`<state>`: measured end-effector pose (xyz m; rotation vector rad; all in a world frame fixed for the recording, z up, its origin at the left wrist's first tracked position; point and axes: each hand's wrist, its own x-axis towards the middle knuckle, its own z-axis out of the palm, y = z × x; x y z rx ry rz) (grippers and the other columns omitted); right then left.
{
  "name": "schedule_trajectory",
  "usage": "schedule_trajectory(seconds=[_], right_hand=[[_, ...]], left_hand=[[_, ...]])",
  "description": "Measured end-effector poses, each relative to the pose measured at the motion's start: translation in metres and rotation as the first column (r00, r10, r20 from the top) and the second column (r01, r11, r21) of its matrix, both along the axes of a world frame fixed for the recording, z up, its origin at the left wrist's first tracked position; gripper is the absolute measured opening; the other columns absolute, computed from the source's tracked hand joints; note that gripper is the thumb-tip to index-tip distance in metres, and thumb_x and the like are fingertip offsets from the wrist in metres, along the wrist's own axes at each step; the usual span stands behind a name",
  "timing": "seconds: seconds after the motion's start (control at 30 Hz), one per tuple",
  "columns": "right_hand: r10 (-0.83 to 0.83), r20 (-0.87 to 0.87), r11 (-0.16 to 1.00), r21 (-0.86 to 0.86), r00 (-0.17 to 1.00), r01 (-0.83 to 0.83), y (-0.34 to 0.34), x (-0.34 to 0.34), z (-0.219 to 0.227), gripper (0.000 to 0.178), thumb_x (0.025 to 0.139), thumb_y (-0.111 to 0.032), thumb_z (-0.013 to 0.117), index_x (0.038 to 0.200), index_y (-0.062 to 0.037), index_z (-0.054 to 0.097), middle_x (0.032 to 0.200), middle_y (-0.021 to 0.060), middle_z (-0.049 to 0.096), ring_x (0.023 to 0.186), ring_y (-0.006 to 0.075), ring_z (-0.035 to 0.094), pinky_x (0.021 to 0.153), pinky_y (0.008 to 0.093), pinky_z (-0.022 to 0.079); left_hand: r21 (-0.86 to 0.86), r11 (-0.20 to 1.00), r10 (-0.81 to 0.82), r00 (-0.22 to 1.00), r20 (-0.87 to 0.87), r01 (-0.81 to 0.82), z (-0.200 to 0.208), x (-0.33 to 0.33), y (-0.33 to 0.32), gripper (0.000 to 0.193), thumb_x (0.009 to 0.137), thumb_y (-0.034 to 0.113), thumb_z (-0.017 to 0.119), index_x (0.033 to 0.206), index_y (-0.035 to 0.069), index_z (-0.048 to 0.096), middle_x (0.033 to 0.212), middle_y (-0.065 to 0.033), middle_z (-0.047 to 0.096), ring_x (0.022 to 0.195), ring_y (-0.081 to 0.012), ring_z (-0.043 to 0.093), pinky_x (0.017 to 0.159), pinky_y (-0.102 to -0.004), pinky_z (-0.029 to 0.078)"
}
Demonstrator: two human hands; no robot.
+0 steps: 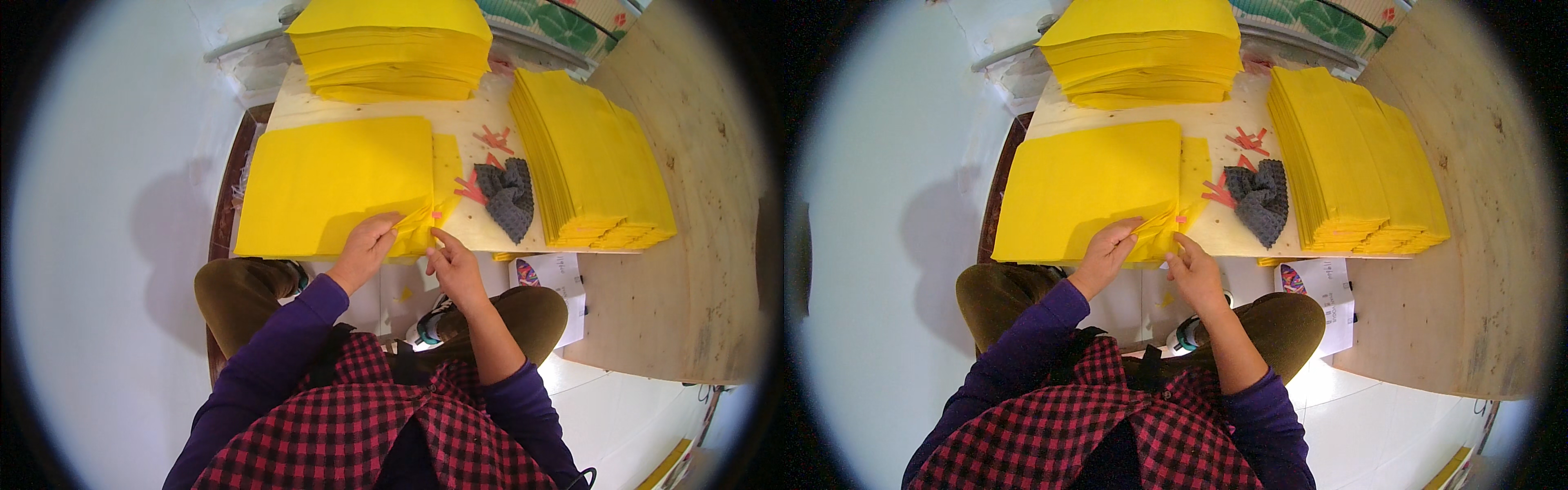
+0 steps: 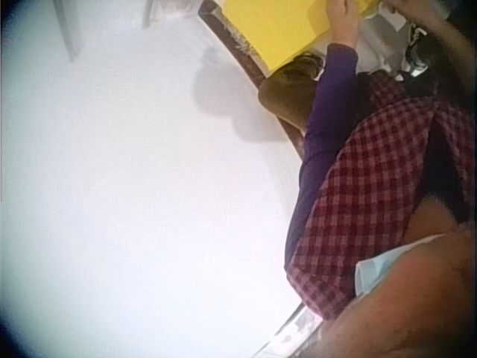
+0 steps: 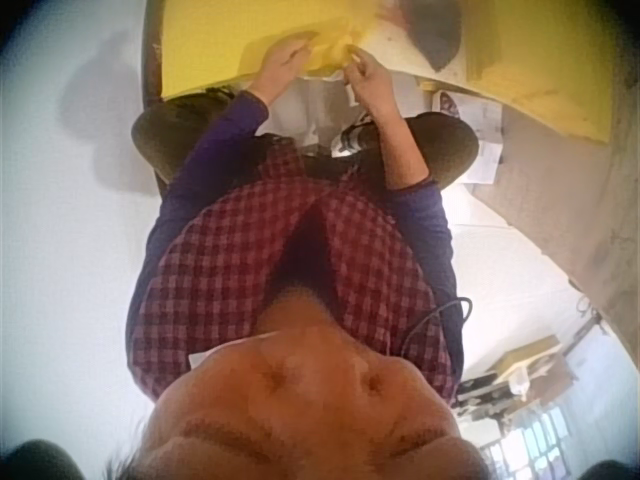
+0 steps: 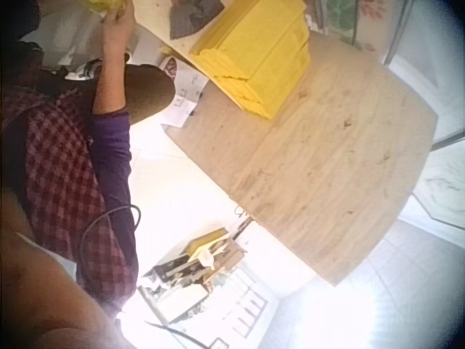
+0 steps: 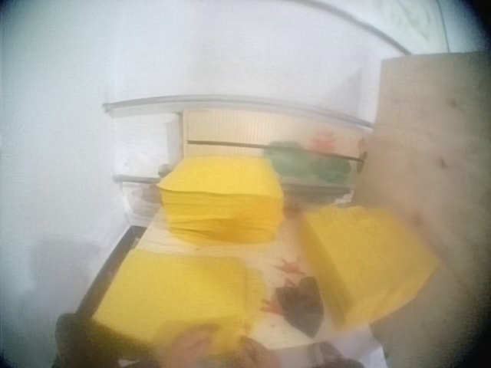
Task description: The person folds yellow paper sheets on a table, aligning edges and pressing creases. They repeatedly pick up sheets, fold them in half, and stack the folded pieces into a growing pile.
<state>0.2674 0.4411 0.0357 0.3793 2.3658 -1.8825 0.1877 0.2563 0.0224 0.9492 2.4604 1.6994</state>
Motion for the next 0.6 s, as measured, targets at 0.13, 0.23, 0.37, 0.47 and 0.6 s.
schedule_trajectory(seconds=[0.13, 0.23, 0.37, 0.47, 0.6], right_hand=[[0.0, 0.015, 0.999, -0.048, 1.0, 0.001, -0.005, -0.0011, 0.0057, 0.046, 0.096, -0.019, 0.056, 0.138, -0.0017, 0.046, 0.069, 0.0022, 0.059, 0.05, 0.0048, 0.044, 0.042, 0.0211, 0.038], [-0.008, 0.058, 0.996, -0.088, 0.998, 0.013, -0.0069, -0.0014, 0.0087, 0.047, 0.096, -0.019, 0.056, 0.139, -0.0024, 0.044, 0.07, 0.0025, 0.059, 0.049, 0.005, 0.044, 0.043, 0.0211, 0.039], [-0.025, 0.113, 0.987, -0.152, 0.993, 0.042, -0.006, -0.0015, 0.0106, 0.051, 0.095, -0.019, 0.058, 0.14, -0.0005, 0.042, 0.071, 0.005, 0.064, 0.052, 0.0089, 0.052, 0.046, 0.025, 0.043], [-0.032, 0.099, 0.982, -0.184, 0.995, 0.05, -0.0069, -0.0017, 0.01, 0.052, 0.095, -0.02, 0.058, 0.141, -0.0011, 0.041, 0.071, 0.0046, 0.064, 0.049, 0.0079, 0.048, 0.042, 0.0244, 0.041], [-0.03, 0.097, 0.978, -0.201, 0.995, 0.049, -0.0068, -0.001, 0.0099, 0.053, 0.095, -0.019, 0.058, 0.142, -0.0015, 0.04, 0.071, 0.0049, 0.064, 0.048, 0.0081, 0.048, 0.043, 0.0244, 0.041]], left_hand=[[-0.001, 1.0, 0.004, 1.0, 0.008, -0.004, 0.0, 0.0003, 0.0, 0.028, 0.093, 0.011, 0.05, 0.113, -0.006, 0.061, 0.112, -0.0234, 0.063, 0.108, -0.0375, 0.059, 0.095, -0.0392, 0.044], [0.001, 1.0, -0.001, 1.0, 0.003, 0.001, -0.0009, -0.0006, -0.0003, 0.028, 0.093, 0.012, 0.05, 0.113, -0.006, 0.061, 0.113, -0.0237, 0.063, 0.108, -0.0378, 0.059, 0.095, -0.0392, 0.044], [-0.002, 1.0, 0.002, 1.0, -0.014, -0.002, -0.0026, -0.0012, -0.0001, 0.028, 0.093, 0.011, 0.05, 0.113, -0.006, 0.061, 0.113, -0.0239, 0.063, 0.108, -0.038, 0.059, 0.095, -0.0393, 0.044], [0.003, 1.0, -0.002, 1.0, 0.0, 0.002, -0.0029, -0.0014, 0.0001, 0.028, 0.093, 0.011, 0.05, 0.112, -0.005, 0.061, 0.113, -0.0238, 0.063, 0.108, -0.038, 0.059, 0.095, -0.0393, 0.044], [-0.006, 1.0, 0.003, 1.0, 0.003, -0.003, -0.0027, -0.0014, 0.0002, 0.028, 0.093, 0.011, 0.05, 0.112, -0.005, 0.061, 0.113, -0.0236, 0.063, 0.108, -0.0379, 0.059, 0.095, -0.039, 0.045]])
